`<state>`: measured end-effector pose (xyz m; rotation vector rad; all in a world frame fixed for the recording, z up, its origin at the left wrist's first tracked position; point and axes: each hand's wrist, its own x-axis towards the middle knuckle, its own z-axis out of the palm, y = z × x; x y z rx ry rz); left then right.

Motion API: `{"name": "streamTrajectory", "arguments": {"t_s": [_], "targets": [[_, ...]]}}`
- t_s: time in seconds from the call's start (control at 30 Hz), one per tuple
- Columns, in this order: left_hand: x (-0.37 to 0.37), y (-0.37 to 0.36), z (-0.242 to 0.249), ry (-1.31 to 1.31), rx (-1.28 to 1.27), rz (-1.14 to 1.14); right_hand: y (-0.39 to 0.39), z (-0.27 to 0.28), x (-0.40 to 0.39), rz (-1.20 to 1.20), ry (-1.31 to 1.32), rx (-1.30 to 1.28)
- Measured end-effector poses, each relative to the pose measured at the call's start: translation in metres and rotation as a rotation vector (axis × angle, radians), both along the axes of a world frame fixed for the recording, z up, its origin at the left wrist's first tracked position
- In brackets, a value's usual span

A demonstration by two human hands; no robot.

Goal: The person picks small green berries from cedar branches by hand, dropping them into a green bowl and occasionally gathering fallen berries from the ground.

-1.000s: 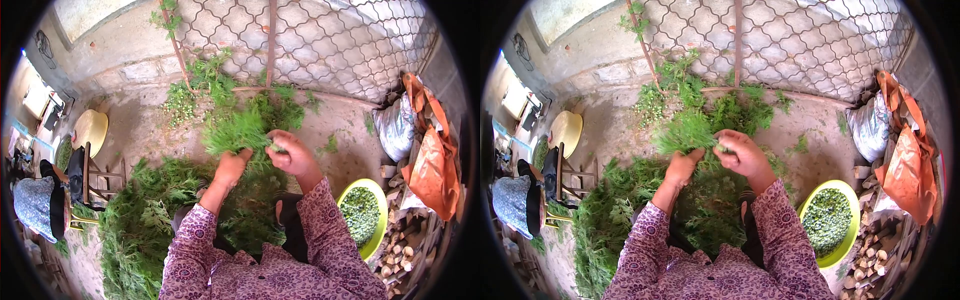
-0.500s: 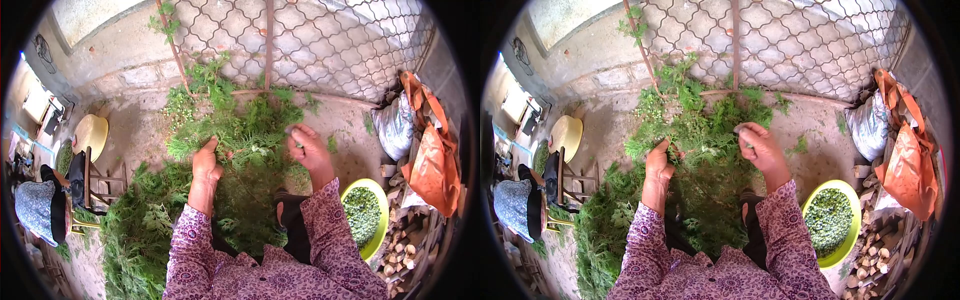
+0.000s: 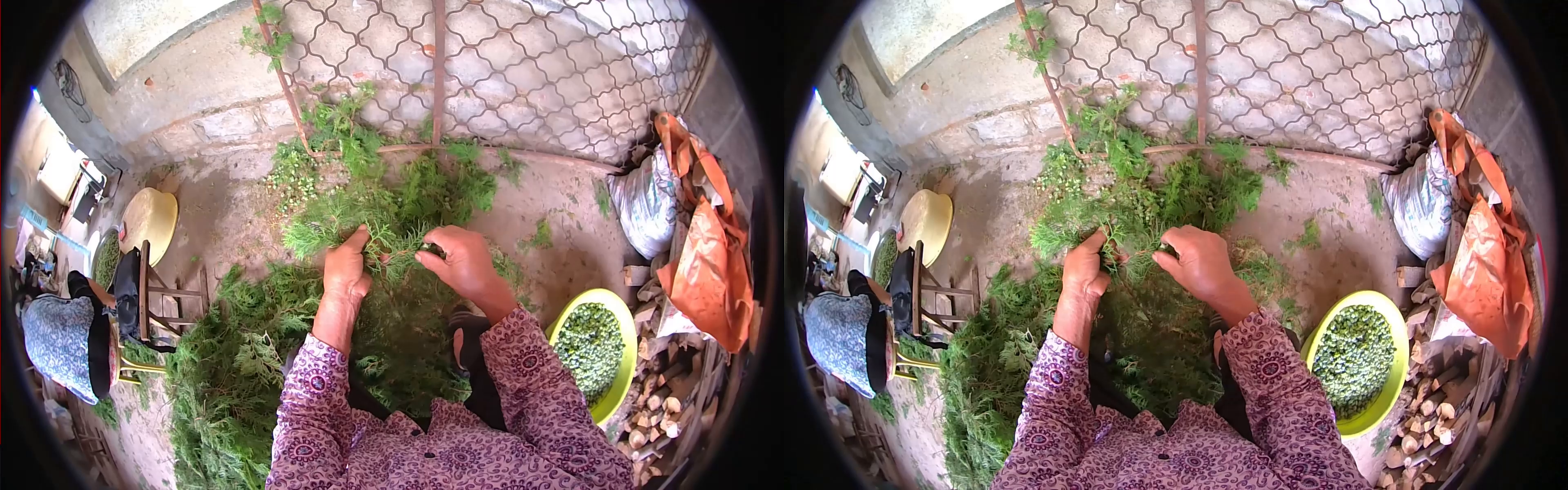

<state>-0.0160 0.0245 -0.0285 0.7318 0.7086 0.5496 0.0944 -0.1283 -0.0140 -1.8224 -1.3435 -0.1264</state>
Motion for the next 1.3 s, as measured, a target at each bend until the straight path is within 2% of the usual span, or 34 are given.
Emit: {"name": "streamTrajectory", "arguments": {"t_s": [0.07,0.1,0.17,0.23,0.27,0.33,0.4,0.47,0.5,0.53,0.6,0.73,0.8,0.83,0.9,0.97,1.0,1.03,1.07,1.1,1.13,1.2,1.3], "targets": [[0.000,-0.001,0.001,0.014,0.026,-0.033,-0.002,0.002,0.002,0.032,0.160,-0.087],[0.001,-0.002,-0.002,0.006,0.070,-0.011,-0.002,0.001,0.003,0.033,0.161,-0.087],[0.002,-0.001,-0.008,-0.001,0.114,0.010,-0.005,-0.002,0.006,0.026,0.389,-0.079],[0.002,-0.002,-0.006,0.009,0.609,0.096,-0.008,0.000,0.012,-0.004,0.362,-0.135],[0.001,-0.006,0.001,0.008,0.609,0.094,-0.010,0.000,0.015,-0.031,0.334,-0.189],[-0.003,-0.015,0.019,0.452,1.500,0.595,-0.012,-0.003,0.020,-0.046,0.338,-0.203],[-0.008,-0.018,0.021,0.392,1.544,0.578,-0.012,-0.006,0.023,-0.063,0.344,-0.218],[-0.010,-0.022,0.022,0.317,1.838,0.325,-0.011,-0.008,0.025,-0.068,0.340,-0.216],[-0.007,-0.027,0.017,0.211,1.886,0.155,-0.010,-0.009,0.025,-0.068,0.339,-0.218],[-0.004,-0.034,0.008,0.195,1.836,0.005,-0.009,-0.009,0.024,-0.068,0.341,-0.194],[0.003,-0.049,-0.007,0.135,1.602,-0.139,-0.006,-0.005,0.021,-0.062,0.343,-0.175],[0.007,-0.048,-0.017,0.150,1.572,-0.188,-0.002,0.000,0.012,-0.020,0.409,-0.219],[0.007,-0.045,-0.022,0.155,1.486,-0.344,-0.002,0.001,0.010,0.016,0.452,-0.200],[0.006,-0.045,-0.021,0.154,1.487,-0.344,-0.003,0.005,0.008,0.015,0.458,-0.229],[0.003,-0.045,-0.019,0.111,1.315,-0.422,-0.005,0.005,0.009,0.009,0.466,-0.256],[0.002,-0.044,-0.020,0.157,1.265,-0.446,-0.006,0.003,0.015,0.124,0.646,-0.133],[0.002,-0.044,-0.021,0.204,1.214,-0.461,-0.009,0.006,0.019,0.120,0.646,-0.132],[0.002,-0.044,-0.022,0.202,1.216,-0.461,-0.015,0.012,0.023,0.202,1.052,0.015],[0.002,-0.044,-0.025,0.145,1.091,-0.474,-0.019,0.015,0.028,0.286,1.456,0.175],[0.002,-0.043,-0.026,0.089,0.967,-0.488,-0.021,0.012,0.033,0.453,1.596,0.313],[0.002,-0.041,-0.026,0.090,0.970,-0.491,-0.021,0.015,0.032,0.454,1.596,0.318],[0.004,-0.038,-0.026,0.041,0.723,-0.426,-0.023,0.024,0.031,0.462,1.770,0.387],[0.005,-0.035,-0.024,0.047,0.664,-0.425,-0.026,0.020,0.034,0.490,1.688,0.324]]}}
